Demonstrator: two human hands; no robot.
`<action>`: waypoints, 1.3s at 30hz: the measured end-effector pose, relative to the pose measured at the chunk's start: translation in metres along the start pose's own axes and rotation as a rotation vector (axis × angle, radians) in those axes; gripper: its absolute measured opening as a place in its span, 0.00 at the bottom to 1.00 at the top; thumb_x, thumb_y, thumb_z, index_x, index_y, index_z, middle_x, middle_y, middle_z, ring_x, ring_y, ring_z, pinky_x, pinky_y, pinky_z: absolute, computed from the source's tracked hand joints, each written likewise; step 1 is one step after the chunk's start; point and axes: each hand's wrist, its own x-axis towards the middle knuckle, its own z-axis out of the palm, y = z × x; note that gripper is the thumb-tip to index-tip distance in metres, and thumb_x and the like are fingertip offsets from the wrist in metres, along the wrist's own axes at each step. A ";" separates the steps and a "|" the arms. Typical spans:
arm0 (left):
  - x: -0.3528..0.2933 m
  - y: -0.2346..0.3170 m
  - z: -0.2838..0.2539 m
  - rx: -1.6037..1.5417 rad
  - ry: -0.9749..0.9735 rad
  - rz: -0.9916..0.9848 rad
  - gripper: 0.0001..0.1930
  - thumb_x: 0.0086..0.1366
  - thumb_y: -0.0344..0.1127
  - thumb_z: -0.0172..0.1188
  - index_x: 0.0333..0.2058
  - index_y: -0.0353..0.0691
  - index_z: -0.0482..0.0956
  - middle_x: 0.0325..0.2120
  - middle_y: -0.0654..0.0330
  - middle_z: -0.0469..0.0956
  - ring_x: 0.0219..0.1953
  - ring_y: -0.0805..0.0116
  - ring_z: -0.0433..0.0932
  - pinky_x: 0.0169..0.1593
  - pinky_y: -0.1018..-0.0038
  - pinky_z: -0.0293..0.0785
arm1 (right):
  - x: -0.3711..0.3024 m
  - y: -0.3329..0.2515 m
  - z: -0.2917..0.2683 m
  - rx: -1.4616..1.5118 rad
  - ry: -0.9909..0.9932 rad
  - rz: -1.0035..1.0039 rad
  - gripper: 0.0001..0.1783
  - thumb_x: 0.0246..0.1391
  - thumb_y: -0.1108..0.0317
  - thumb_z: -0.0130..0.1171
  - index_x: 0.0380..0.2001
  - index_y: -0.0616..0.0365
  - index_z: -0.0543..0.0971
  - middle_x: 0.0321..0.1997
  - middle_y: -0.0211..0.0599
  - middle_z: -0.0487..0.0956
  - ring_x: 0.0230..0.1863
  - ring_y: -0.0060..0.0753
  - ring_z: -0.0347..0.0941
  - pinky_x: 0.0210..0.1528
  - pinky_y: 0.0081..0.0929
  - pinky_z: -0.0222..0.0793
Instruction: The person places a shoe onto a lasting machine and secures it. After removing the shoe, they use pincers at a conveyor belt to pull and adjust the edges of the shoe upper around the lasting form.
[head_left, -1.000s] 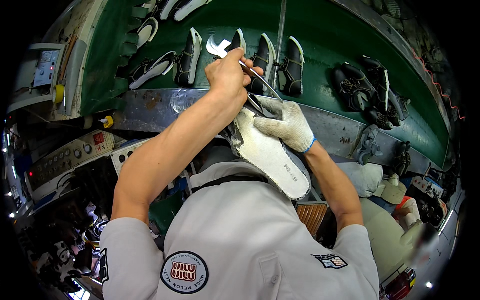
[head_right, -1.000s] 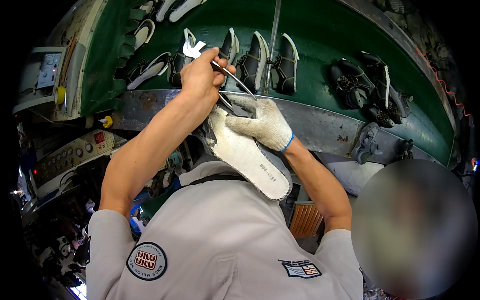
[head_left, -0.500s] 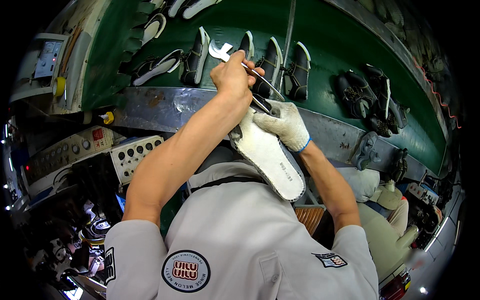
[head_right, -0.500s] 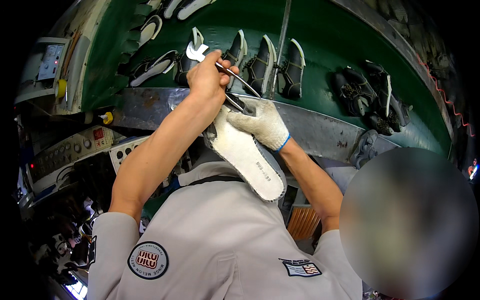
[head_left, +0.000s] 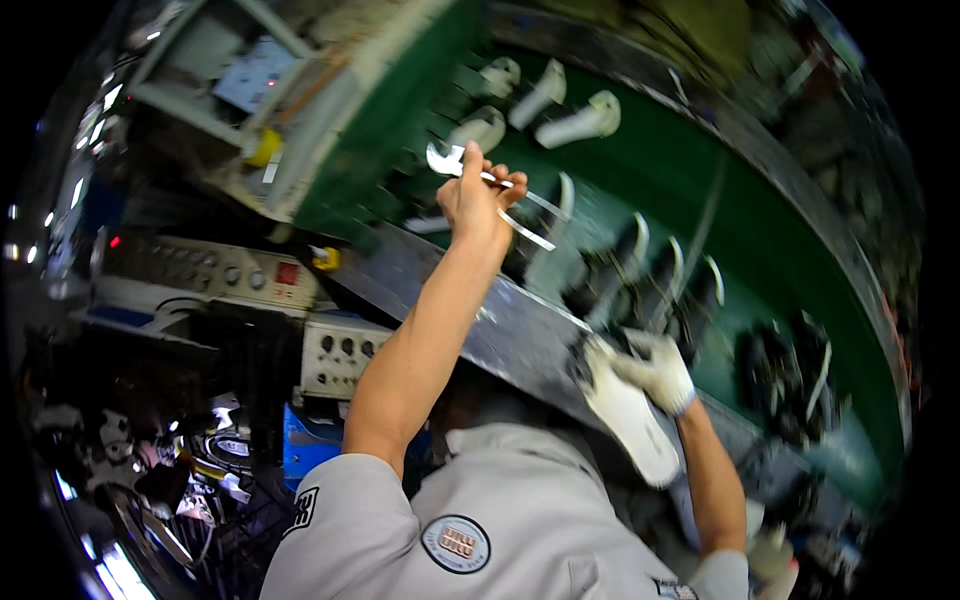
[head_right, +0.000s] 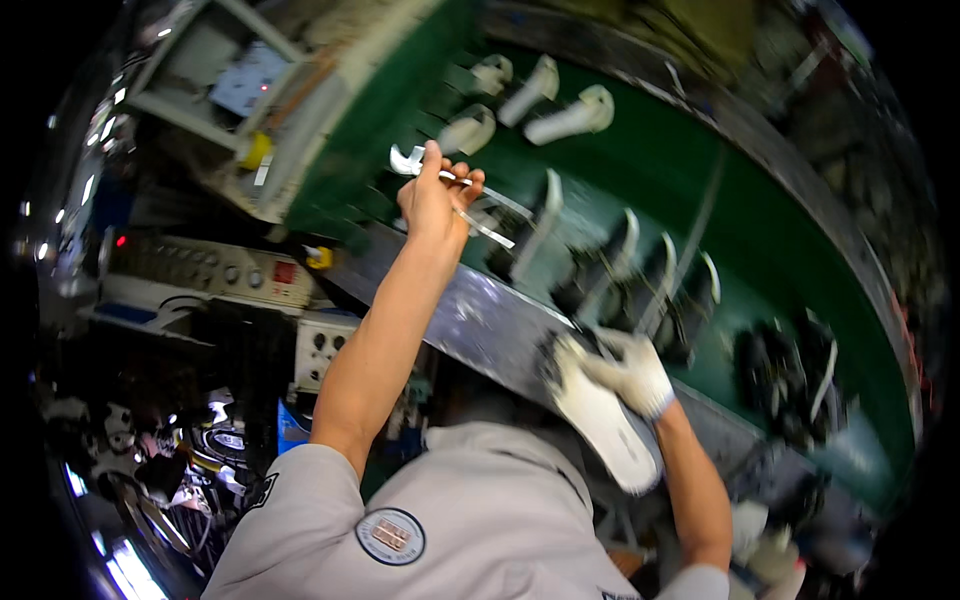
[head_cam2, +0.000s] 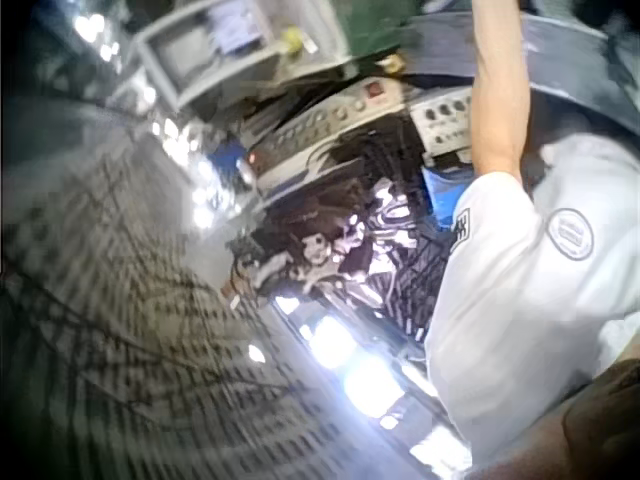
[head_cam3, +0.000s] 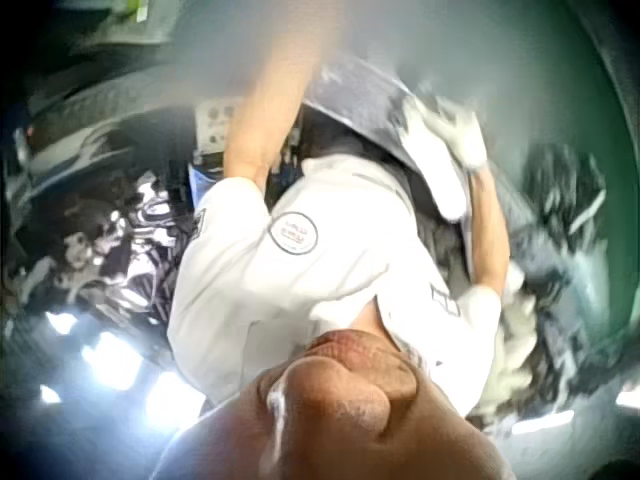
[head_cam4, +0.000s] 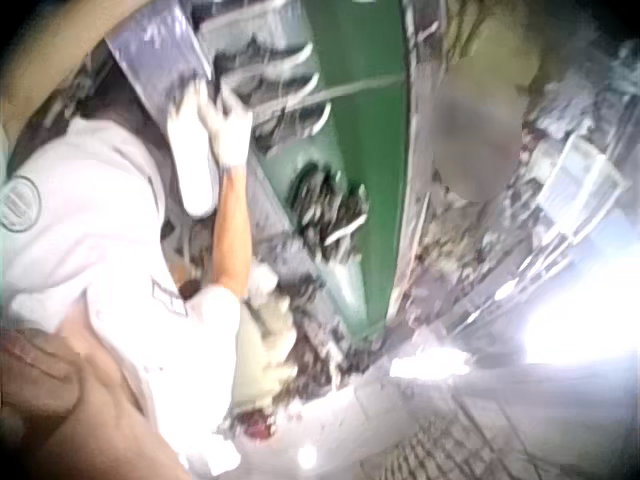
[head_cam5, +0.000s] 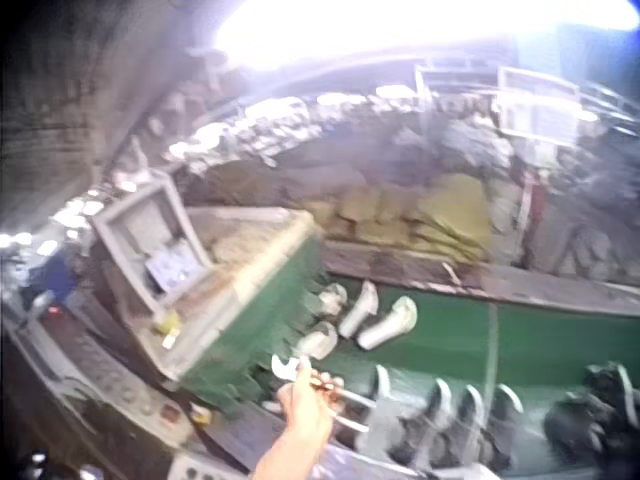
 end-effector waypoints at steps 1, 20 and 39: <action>0.018 0.033 -0.012 0.185 -0.025 0.111 0.22 0.75 0.53 0.58 0.32 0.38 0.71 0.24 0.56 0.77 0.25 0.58 0.83 0.25 0.71 0.79 | 0.001 0.018 0.002 -0.017 0.031 0.070 0.28 0.52 0.53 0.66 0.47 0.68 0.82 0.30 0.39 0.82 0.34 0.21 0.74 0.43 0.29 0.74; 0.353 0.326 -0.067 2.147 0.259 0.818 0.17 0.65 0.41 0.61 0.40 0.29 0.86 0.40 0.38 0.85 0.44 0.42 0.85 0.49 0.52 0.81 | 0.101 -0.048 0.010 0.051 0.233 0.112 0.20 0.56 0.61 0.63 0.44 0.67 0.85 0.35 0.26 0.82 0.38 0.17 0.73 0.43 0.22 0.72; -0.020 -0.063 -0.034 0.913 -0.460 0.074 0.30 0.72 0.47 0.62 0.17 0.28 0.70 0.11 0.65 0.60 0.20 0.74 0.57 0.26 0.66 0.55 | 0.089 -0.037 0.044 0.075 0.448 -0.130 0.33 0.62 0.65 0.58 0.69 0.64 0.67 0.64 0.48 0.75 0.59 0.40 0.75 0.63 0.33 0.69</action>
